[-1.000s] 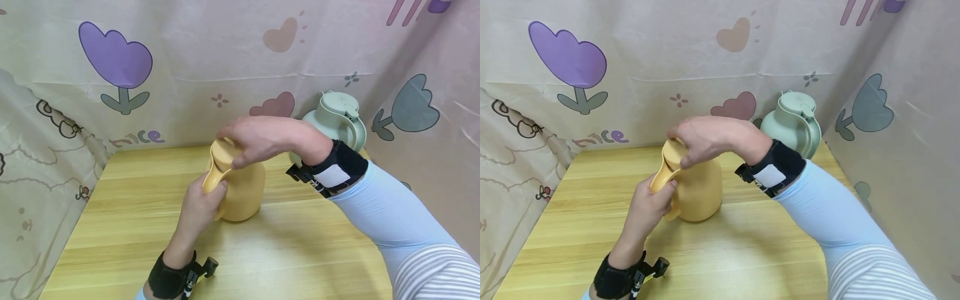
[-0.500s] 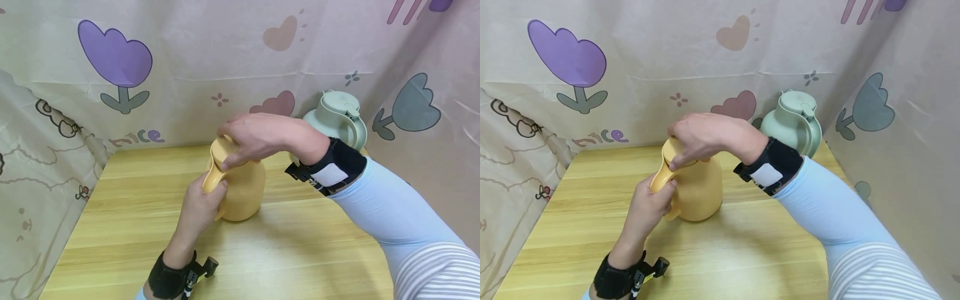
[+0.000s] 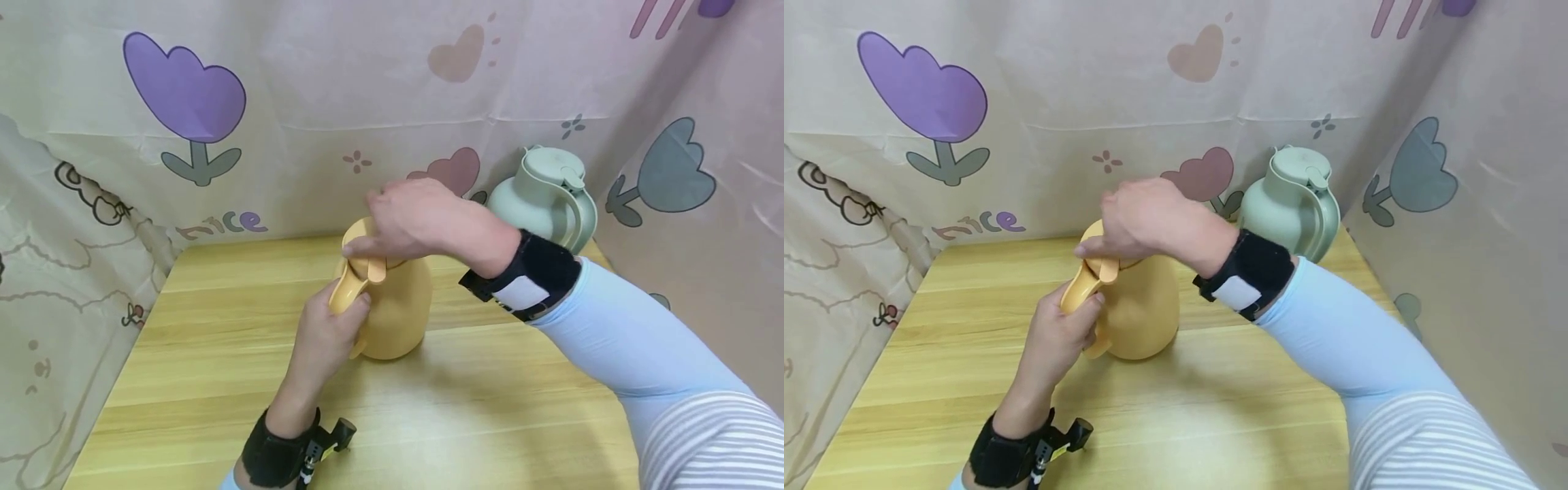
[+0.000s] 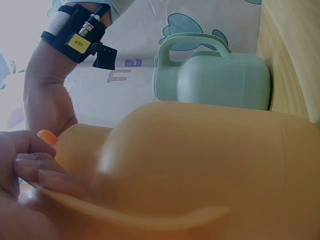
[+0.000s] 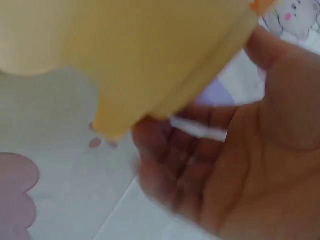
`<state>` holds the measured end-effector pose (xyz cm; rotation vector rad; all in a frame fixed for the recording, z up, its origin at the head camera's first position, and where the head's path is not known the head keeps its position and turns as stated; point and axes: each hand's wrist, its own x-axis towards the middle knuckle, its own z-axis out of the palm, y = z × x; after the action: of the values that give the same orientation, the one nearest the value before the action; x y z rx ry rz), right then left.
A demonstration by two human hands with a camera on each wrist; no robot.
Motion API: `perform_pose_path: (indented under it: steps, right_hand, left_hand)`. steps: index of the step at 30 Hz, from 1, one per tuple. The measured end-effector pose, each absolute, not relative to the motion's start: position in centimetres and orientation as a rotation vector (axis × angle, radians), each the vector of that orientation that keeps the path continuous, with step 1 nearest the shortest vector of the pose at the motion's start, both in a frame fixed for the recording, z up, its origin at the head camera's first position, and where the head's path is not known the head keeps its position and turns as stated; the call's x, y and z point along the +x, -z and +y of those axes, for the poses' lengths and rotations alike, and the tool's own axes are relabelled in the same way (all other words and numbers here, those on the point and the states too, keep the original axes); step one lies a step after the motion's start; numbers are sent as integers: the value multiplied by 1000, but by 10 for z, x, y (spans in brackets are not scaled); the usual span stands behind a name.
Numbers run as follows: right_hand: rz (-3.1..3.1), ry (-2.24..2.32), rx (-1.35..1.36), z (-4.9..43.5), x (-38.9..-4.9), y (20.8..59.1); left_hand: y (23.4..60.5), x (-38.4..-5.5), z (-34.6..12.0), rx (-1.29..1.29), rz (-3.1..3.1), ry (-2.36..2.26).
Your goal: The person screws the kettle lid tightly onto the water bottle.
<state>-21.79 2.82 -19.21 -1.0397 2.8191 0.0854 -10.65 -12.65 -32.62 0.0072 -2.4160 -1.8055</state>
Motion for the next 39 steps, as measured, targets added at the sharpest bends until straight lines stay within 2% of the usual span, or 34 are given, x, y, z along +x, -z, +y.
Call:
perform_pose_path:
  steps: [4,7,12,22,28,34,39]
  right_hand:
    - [2460,239,-1319,51,-233,189]
    - [2318,378,-1391,59,-242,190]
    - [2481,348,-1422,54,-240,195]
    - [2810,24,-1378,46,-214,205]
    - [2868,73,-1391,47,-208,214]
    - [2986,609,-1353,66,-212,241]
    - [3068,1332,-929,100,-211,285]
  left_hand:
    - [327,-107,-127,-15,-2411,1824]
    - [326,-106,-128,-1,-2420,1805]
    - [326,-104,-127,21,-2412,1771]
    - [322,-100,-123,58,-2413,1717]
    - [323,-98,-121,102,-2361,1703]
    - [331,-110,-110,162,-2284,1691]
    - [334,-148,-96,188,-2269,1646]
